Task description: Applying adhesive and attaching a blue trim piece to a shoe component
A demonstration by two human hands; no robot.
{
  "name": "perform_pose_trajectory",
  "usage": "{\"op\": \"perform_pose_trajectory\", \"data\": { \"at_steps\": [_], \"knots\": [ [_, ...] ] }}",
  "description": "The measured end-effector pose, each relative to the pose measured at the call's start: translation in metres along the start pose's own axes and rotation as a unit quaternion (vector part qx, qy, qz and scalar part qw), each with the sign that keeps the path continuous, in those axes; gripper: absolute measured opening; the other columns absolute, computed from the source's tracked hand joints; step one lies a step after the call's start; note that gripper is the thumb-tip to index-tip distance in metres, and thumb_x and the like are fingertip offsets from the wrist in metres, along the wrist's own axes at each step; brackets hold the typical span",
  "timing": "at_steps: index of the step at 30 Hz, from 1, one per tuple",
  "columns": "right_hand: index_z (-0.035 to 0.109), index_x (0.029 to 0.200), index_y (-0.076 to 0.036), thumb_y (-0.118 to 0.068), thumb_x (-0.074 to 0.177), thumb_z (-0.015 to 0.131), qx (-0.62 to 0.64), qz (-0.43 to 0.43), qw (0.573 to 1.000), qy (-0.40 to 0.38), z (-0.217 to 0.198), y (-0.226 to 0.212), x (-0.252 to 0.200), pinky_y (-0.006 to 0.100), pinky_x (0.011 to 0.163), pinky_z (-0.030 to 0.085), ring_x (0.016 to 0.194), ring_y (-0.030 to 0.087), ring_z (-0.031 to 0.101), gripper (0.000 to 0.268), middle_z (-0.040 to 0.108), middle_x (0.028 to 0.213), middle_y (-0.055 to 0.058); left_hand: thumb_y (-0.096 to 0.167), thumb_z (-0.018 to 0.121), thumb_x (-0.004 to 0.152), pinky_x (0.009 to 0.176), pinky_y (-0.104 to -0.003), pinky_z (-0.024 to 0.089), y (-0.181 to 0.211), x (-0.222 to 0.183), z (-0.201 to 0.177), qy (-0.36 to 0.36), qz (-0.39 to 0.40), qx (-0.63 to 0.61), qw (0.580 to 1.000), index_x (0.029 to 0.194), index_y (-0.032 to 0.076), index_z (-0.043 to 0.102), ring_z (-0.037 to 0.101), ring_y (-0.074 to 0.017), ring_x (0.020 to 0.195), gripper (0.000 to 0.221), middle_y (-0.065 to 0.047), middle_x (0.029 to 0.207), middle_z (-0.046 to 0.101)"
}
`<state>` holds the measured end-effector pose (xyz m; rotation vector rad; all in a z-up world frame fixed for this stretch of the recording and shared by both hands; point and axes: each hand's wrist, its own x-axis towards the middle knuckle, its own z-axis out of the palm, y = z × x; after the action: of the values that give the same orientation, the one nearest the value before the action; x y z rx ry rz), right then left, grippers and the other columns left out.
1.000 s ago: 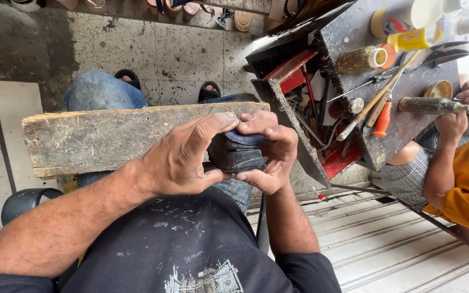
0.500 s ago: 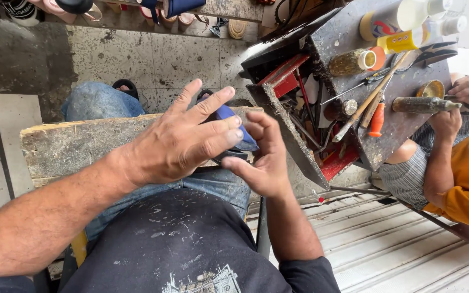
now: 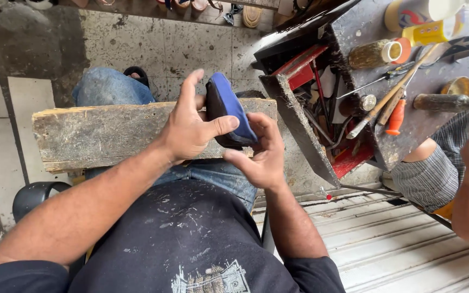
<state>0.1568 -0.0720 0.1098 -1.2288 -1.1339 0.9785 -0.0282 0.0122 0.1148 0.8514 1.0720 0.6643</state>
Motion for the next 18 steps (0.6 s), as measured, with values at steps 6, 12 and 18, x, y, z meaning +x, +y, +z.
{"op": "perform_pose_trajectory", "data": {
  "at_steps": [6, 12, 18],
  "knots": [
    [0.062, 0.120, 0.009, -0.009, 0.093, 0.073, 0.054, 0.098, 0.990, -0.091, -0.015, 0.001, 0.004, 0.030, 0.064, 0.056, 0.070, 0.021, 0.068, 0.034, 0.069, 0.075, 0.021, 0.015, 0.092, 0.075, 0.093, -0.053, 0.062, 0.010, -0.006, -0.005, -0.099, 0.047, -0.011, 0.994, 0.157, 0.004, 0.007, 0.068, -0.0476, 0.113, 0.118, -0.031, 0.132, 0.056],
    [0.051, 0.132, -0.005, -0.030, 0.072, 0.091, 0.103, 0.122, 0.985, -0.060, -0.007, -0.015, 0.020, 0.033, 0.076, 0.058, 0.105, 0.028, 0.069, 0.076, 0.069, 0.118, 0.023, 0.011, 0.100, 0.061, 0.096, -0.045, 0.060, 0.018, -0.009, -0.008, -0.125, 0.077, 0.054, 0.988, 0.150, 0.006, 0.028, 0.066, -0.0398, 0.119, 0.115, -0.026, 0.139, 0.056],
    [0.041, 0.144, -0.007, -0.027, 0.068, 0.099, 0.013, 0.076, 0.996, -0.045, -0.008, -0.018, 0.042, 0.042, 0.095, 0.049, 0.115, 0.026, 0.061, 0.098, 0.061, 0.133, 0.018, 0.004, 0.096, 0.060, 0.096, -0.053, 0.058, 0.033, -0.015, -0.005, -0.148, 0.101, 0.128, 0.975, 0.150, 0.005, 0.037, 0.062, -0.0504, 0.122, 0.108, -0.028, 0.135, 0.050]
  ]
}}
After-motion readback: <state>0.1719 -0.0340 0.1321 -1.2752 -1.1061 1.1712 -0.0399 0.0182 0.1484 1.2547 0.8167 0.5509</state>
